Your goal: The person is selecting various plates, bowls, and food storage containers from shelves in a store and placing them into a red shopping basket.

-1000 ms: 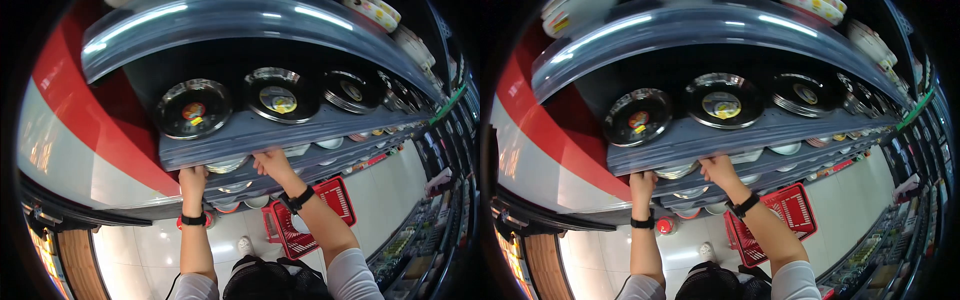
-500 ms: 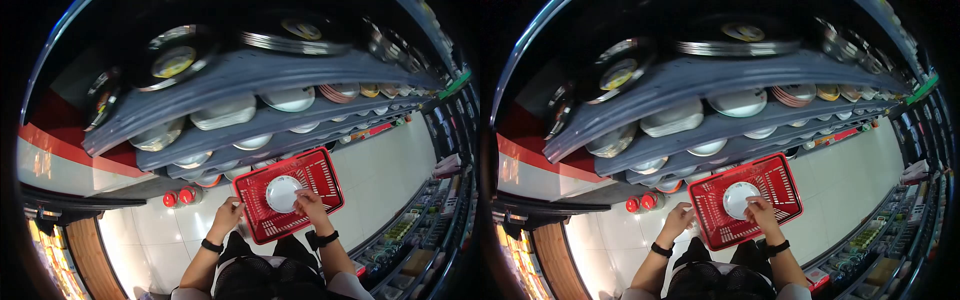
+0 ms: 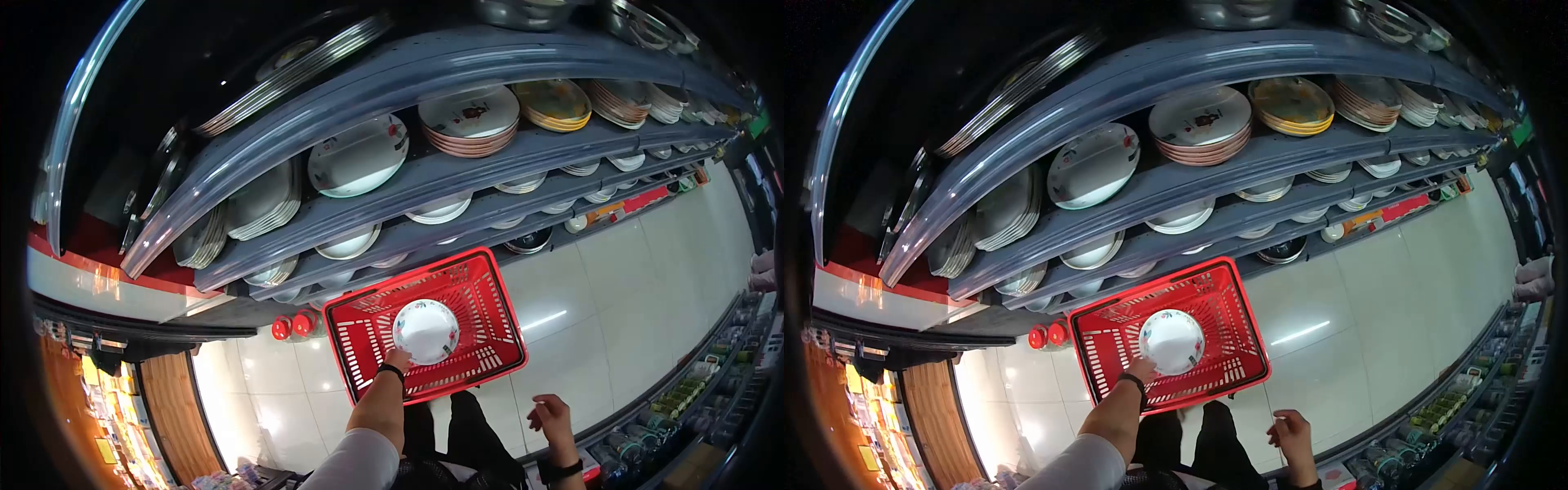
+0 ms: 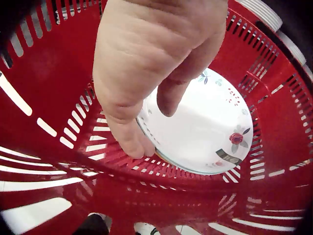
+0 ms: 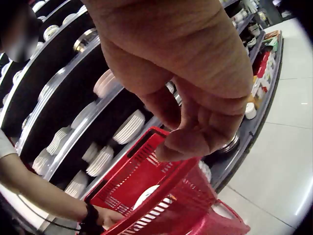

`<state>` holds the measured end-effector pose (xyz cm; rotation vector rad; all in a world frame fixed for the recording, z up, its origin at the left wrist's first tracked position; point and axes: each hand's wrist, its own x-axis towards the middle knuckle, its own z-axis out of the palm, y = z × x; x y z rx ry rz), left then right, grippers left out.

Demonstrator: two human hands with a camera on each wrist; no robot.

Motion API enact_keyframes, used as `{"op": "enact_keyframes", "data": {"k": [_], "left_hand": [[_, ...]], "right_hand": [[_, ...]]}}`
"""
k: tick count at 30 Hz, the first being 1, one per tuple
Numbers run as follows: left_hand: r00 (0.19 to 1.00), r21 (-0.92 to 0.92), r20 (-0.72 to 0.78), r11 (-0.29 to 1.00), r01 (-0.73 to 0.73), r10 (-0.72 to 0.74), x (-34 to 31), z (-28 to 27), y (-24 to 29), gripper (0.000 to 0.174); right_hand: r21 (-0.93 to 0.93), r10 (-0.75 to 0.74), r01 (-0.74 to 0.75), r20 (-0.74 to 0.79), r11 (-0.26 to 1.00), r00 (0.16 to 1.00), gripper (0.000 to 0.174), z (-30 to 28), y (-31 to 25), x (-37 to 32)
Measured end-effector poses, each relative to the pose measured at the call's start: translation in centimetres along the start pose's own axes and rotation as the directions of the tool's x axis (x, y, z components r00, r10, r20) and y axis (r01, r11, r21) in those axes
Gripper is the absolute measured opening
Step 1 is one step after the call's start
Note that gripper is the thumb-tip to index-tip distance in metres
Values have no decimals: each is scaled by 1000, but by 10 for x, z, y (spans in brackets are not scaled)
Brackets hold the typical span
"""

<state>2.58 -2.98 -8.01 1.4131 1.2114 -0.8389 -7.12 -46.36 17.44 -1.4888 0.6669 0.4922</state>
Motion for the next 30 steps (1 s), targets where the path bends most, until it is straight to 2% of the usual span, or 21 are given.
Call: {"op": "enact_keyframes", "data": {"k": [2,3,4,5,6,7,8,9,10,12,13,17,19,20,22,23,24,27,28,30], "left_hand": [[997,-139,47,989,60,-54,-3,2,-1,30],[998,-160,29,985,67,-63,4,4,-4,39],[997,-160,30,984,73,-69,51,9,-32,39],[991,144,98,984,-101,87,88,9,-44,42],[953,413,217,865,-285,211,113,-18,-41,45],[956,411,226,871,-270,189,93,7,-45,45],[995,-34,9,995,95,-95,59,-2,-14,40],[998,20,-65,1000,-6,7,18,4,4,35],[998,19,-60,1000,1,0,6,6,7,35],[990,97,-106,992,-87,97,-6,5,11,30],[991,111,-127,993,-34,49,-12,4,16,34],[995,57,-75,996,-66,70,-11,-7,15,34],[991,-63,-115,996,-68,60,-8,-13,18,27],[992,-65,-105,995,-74,67,-11,-18,19,27],[954,165,-162,960,-227,253,-17,-28,21,32],[953,164,-153,958,-235,260,-25,-30,22,32],[932,177,-146,936,-305,331,-37,-33,24,31],[831,175,-153,843,-509,534,-53,-38,26,26],[871,57,-136,882,-468,471,-49,-36,21,25],[869,20,-122,877,-481,479,-69,-37,23,27]], "right_hand": [[20,26,-25,-48,999,999,15,-13,13,2],[18,31,-30,-49,999,998,15,-12,16,4],[33,32,-31,-31,999,999,14,-8,19,8],[41,46,-45,-16,998,999,14,-5,23,4],[20,95,-95,-5,995,995,14,5,18,3],[-17,82,-82,34,996,996,14,11,16,1],[-50,65,-61,75,997,995,15,19,14,1],[-71,47,-39,106,997,993,14,26,10,3],[-77,53,-45,102,996,993,14,30,10,4],[-121,45,-31,110,992,993,14,39,7,6],[-125,34,-20,112,992,993,13,43,3,5],[-138,16,-1,111,990,994,13,59,-6,4],[-121,-10,27,142,992,990,16,70,-12,2],[-125,-17,34,134,992,991,16,76,-14,2],[-131,-21,42,161,991,987,16,88,-18,-1],[-133,-25,47,163,990,986,16,95,-20,-2],[-134,-33,54,154,989,987,16,101,-22,-4],[-154,-95,127,204,980,974,16,119,-34,-16],[-161,-108,141,196,977,975,16,123,-37,-19],[-184,-79,122,223,975,972,16,126,-41,-25]]}}
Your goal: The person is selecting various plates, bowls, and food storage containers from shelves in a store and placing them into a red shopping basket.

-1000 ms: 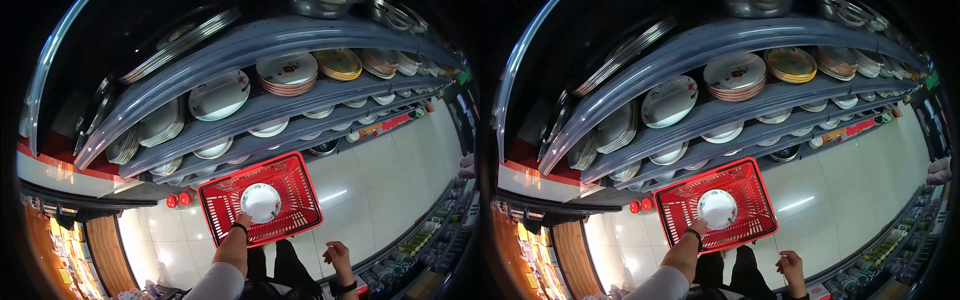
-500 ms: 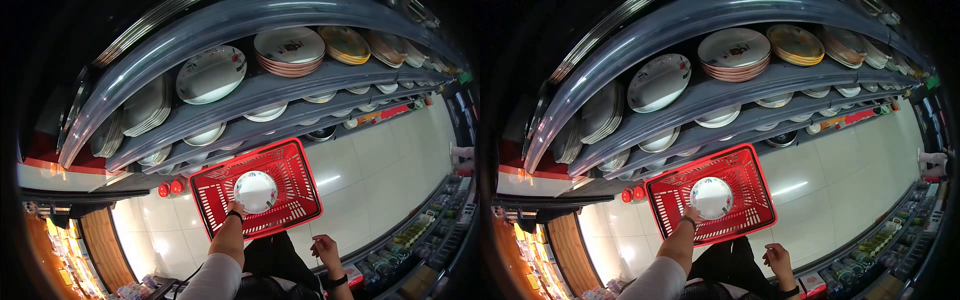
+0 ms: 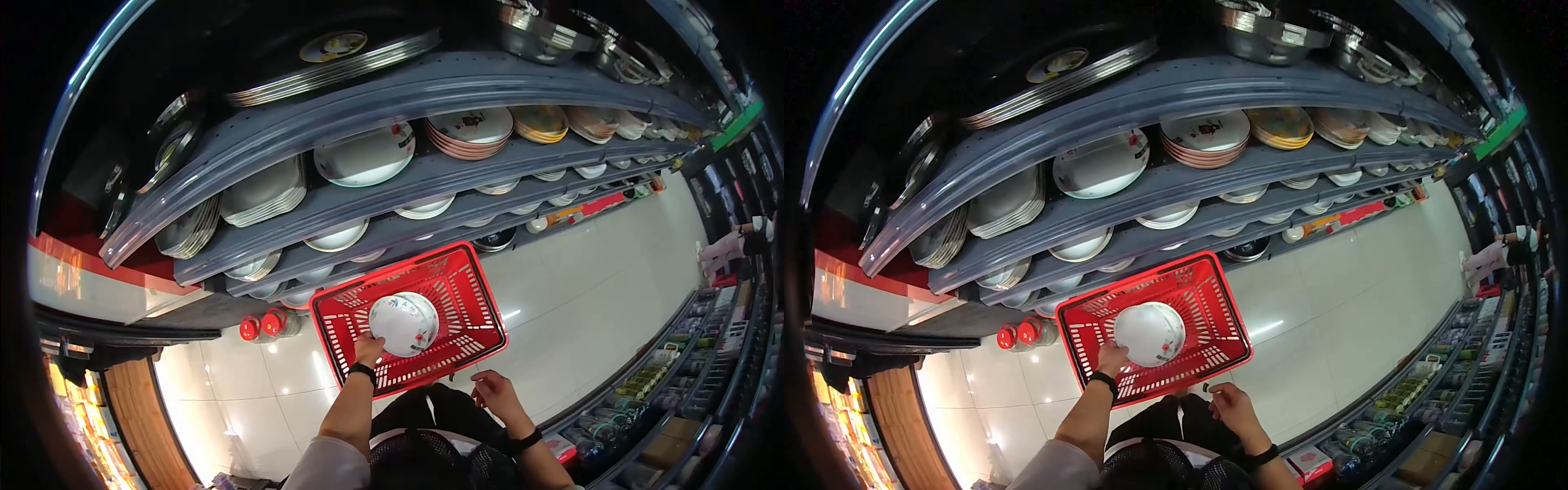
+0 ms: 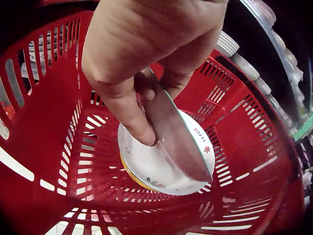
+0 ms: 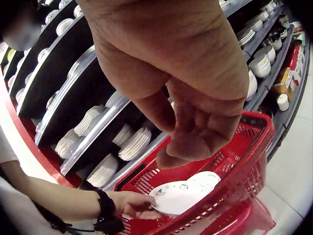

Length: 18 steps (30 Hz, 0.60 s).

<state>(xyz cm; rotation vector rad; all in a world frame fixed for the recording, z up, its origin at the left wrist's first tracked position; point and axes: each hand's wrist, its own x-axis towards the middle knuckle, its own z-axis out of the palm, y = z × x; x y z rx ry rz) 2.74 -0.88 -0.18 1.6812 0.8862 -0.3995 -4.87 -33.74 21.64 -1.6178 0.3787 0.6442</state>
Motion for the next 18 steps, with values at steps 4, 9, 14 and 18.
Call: {"op": "enact_keyframes", "data": {"k": [4,9,14,18], "left_hand": [[1000,48,0,999,11,-11,-28,-17,19,27],[990,-276,144,960,35,6,-99,-51,58,31],[1000,-393,18,919,-15,24,-164,-70,91,24],[990,-529,-108,838,-133,89,-222,-49,141,21]], "right_hand": [[-88,-60,61,5,994,998,15,-4,-22,-1],[-156,-67,81,91,985,994,33,-12,-42,45],[-292,123,-5,387,956,914,64,10,-82,93],[-136,12,76,555,988,832,41,10,-107,124]]}}
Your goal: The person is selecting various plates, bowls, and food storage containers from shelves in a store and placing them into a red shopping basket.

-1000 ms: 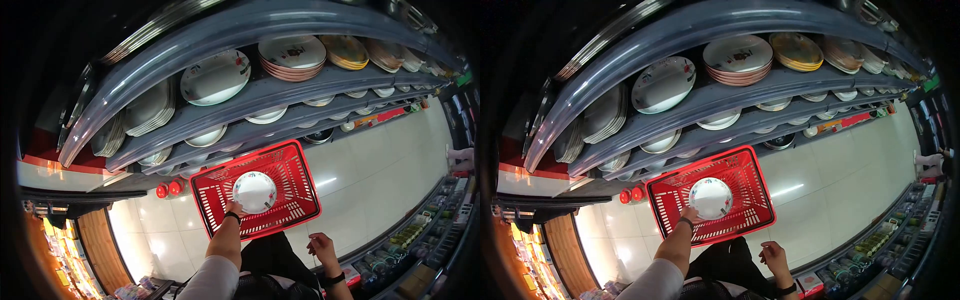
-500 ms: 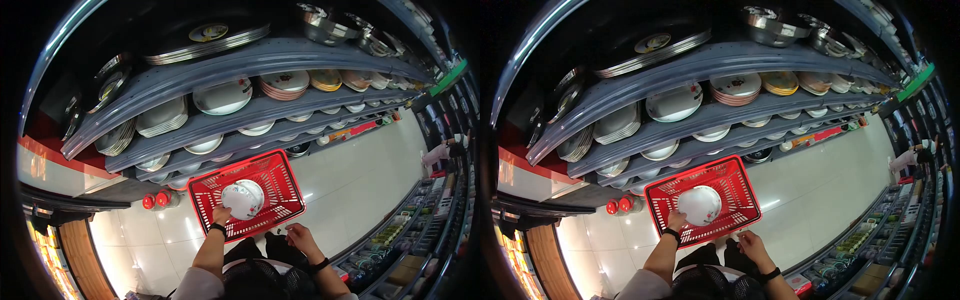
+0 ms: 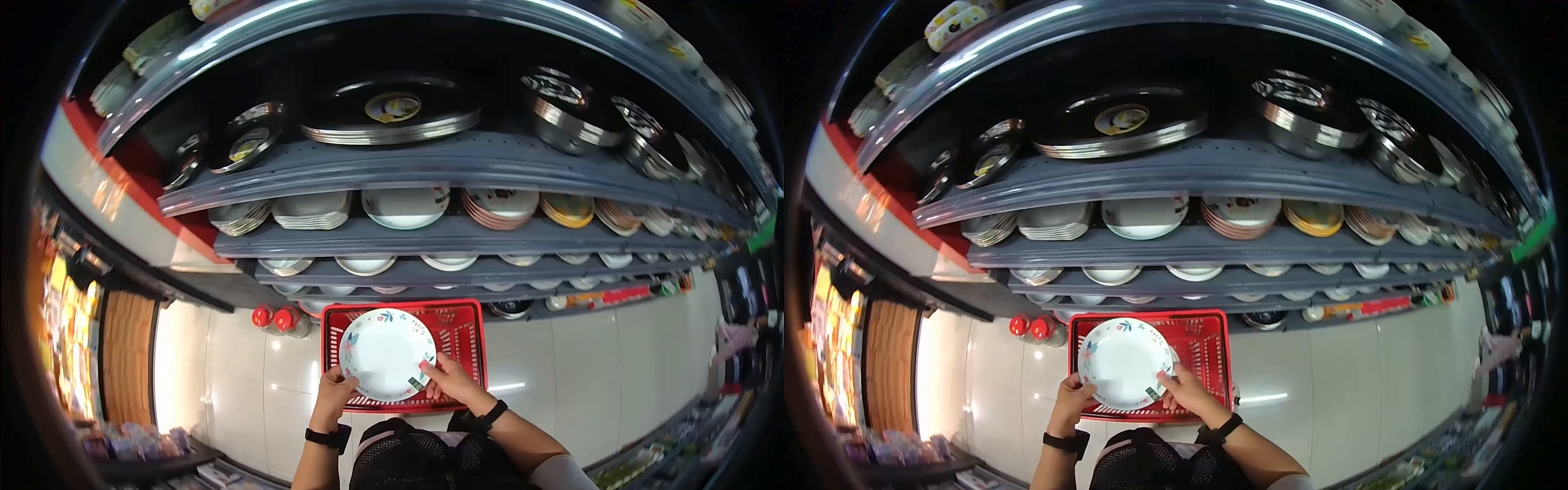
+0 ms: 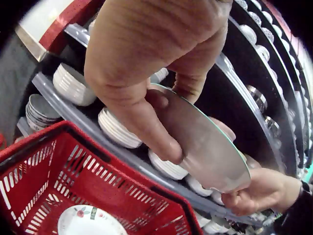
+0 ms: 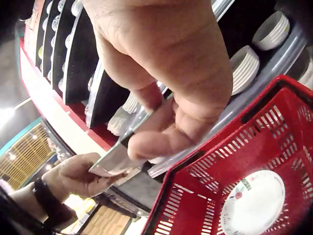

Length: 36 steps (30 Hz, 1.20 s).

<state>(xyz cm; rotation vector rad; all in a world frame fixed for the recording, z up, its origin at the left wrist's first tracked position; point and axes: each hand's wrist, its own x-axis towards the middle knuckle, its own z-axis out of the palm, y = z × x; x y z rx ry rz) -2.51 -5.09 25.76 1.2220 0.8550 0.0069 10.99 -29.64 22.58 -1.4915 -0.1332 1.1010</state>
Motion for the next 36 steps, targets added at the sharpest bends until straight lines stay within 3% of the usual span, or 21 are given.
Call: {"op": "enact_keyframes", "data": {"k": [2,6,8,10,12,14,15,22,25,28,30,32,34,36], "left_hand": [[994,-69,-40,992,-102,100,-17,25,9,22],[982,-59,-118,986,-157,149,-25,84,21,28],[971,-106,-118,970,-219,206,-13,109,26,28],[934,-114,-157,933,-341,322,-18,150,63,20],[931,-91,-197,940,-328,306,-13,168,91,15],[915,69,-175,932,-356,363,4,172,106,18],[920,8,-159,932,-361,358,7,178,117,23],[899,49,-207,922,-384,385,77,169,178,22],[889,176,-194,906,-385,415,111,159,192,21],[891,133,-193,911,-391,411,129,159,204,18],[878,105,-214,904,-415,428,146,157,208,16],[880,161,-216,905,-394,422,160,154,208,16],[884,142,-222,911,-388,411,173,151,205,16],[877,146,-235,908,-394,418,178,151,206,17]], "right_hand": [[-5,-61,61,20,998,998,32,-18,-22,-1],[-58,-273,274,23,960,962,20,-69,-86,-9],[-66,-261,264,44,962,964,22,-96,-114,-8],[-91,-292,295,49,951,955,23,-118,-133,5],[-66,-317,318,30,946,948,22,-130,-161,14],[-22,-359,359,-12,933,933,21,-135,-183,25],[4,-376,376,-23,927,927,20,-136,-190,34],[22,-433,440,-131,898,892,15,-114,-233,87],[58,-391,406,-175,912,904,15,-105,-244,106],[21,-348,362,-228,932,909,16,-100,-253,118],[-73,-372,367,-284,927,883,22,-96,-258,124],[-67,-380,378,-299,923,875,31,-91,-259,131],[-88,-348,340,-354,936,868,51,-89,-259,142],[-105,-351,336,-369,936,861,55,-86,-257,148]]}}
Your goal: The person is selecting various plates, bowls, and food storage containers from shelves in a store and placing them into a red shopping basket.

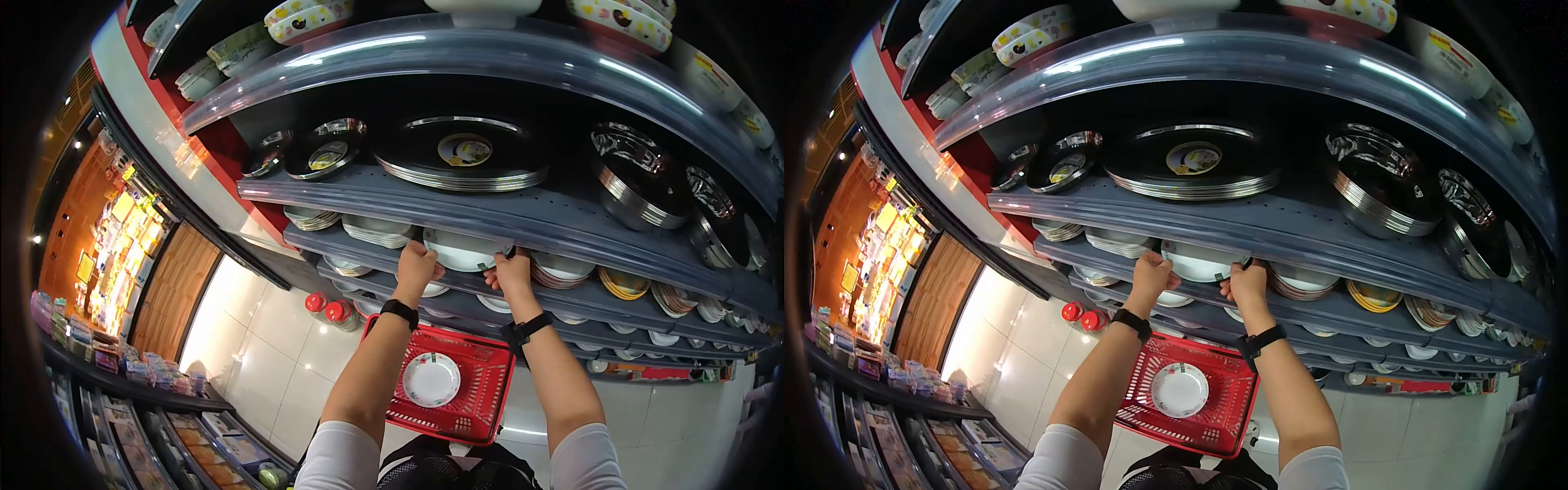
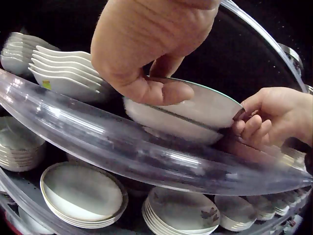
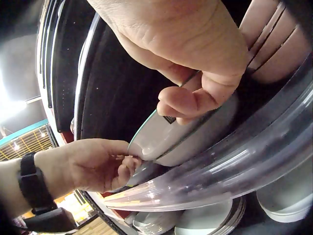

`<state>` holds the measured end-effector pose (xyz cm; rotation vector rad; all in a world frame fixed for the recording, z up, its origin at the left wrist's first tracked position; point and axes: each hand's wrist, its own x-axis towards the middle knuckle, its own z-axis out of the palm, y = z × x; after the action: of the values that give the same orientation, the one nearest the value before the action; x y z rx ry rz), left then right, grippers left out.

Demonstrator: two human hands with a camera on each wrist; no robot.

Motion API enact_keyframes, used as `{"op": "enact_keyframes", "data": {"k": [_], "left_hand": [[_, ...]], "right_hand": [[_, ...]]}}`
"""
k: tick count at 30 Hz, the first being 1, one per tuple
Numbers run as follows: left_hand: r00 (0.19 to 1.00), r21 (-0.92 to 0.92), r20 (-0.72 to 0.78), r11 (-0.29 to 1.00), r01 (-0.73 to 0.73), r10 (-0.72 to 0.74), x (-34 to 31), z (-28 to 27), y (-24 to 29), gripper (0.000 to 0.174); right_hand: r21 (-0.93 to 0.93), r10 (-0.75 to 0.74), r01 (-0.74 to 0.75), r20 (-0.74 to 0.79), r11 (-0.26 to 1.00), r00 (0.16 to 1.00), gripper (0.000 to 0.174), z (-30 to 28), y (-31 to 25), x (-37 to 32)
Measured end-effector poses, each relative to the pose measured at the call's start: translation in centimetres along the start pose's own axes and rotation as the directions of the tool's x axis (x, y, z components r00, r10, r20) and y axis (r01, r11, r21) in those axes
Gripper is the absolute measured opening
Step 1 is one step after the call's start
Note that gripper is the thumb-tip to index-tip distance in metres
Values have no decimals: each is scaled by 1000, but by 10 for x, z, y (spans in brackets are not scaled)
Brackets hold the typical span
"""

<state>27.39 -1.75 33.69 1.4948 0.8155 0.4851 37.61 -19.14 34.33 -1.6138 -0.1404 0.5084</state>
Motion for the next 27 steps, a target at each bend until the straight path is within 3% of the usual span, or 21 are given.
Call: {"op": "enact_keyframes", "data": {"k": [6,11,20,23,27], "left_hand": [[999,-101,43,995,-3,7,7,1,-2,16],[1000,-68,21,998,-9,10,10,5,-2,15],[1000,-170,22,985,-9,13,-3,-2,-8,21],[988,-270,155,962,27,16,-33,-22,-24,24],[957,-124,257,978,170,-134,-80,-64,-101,24]], "right_hand": [[10,31,-30,-59,999,998,56,5,7,10],[-13,61,-62,-88,998,994,50,7,7,14],[-2,11,-12,-140,1000,990,45,11,6,11],[37,-38,44,-139,998,990,53,11,12,8],[212,-105,119,-77,970,991,56,6,23,-13]]}}
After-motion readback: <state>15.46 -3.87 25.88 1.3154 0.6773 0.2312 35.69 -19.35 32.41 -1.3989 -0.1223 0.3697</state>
